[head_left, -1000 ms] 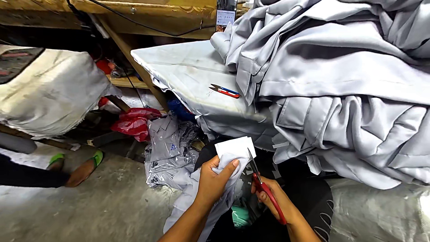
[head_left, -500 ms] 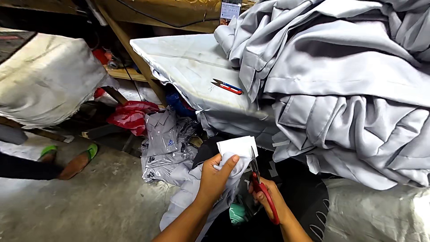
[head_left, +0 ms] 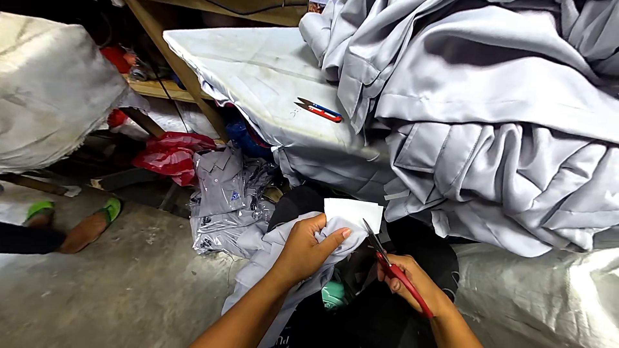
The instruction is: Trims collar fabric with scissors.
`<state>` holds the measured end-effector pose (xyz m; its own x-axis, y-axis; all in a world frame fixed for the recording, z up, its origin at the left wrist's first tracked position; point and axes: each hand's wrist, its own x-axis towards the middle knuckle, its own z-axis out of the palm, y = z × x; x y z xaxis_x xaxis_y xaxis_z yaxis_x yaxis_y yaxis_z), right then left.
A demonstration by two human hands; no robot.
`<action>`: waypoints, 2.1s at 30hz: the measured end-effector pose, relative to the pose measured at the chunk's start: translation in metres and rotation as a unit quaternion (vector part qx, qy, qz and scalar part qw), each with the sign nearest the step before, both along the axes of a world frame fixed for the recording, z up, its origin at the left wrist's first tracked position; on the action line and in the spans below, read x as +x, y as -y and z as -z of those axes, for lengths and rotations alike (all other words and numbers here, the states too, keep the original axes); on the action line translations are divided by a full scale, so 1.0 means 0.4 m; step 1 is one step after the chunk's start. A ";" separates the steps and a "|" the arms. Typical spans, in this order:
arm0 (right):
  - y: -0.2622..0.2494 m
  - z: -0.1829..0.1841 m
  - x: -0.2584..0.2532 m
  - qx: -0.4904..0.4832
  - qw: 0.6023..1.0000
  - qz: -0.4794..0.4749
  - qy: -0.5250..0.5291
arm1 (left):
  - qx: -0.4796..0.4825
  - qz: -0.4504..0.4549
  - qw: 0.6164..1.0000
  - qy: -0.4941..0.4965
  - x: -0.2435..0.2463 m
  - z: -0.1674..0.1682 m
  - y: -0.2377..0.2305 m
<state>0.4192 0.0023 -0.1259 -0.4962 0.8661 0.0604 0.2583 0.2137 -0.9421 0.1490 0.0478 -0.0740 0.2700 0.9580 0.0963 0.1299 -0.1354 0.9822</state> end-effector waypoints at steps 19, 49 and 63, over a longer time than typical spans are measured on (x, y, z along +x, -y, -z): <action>0.023 -0.031 0.083 -0.021 0.997 -0.036 0.064 | -0.004 0.134 0.990 -0.046 -0.018 0.009 -0.036; 0.041 0.003 0.019 -0.050 0.997 -0.058 -0.029 | -0.005 0.265 0.963 -0.041 -0.020 0.017 -0.047; 0.026 -0.002 0.011 -0.161 0.982 -0.064 -0.078 | 0.008 0.323 0.940 -0.108 -0.012 0.012 -0.062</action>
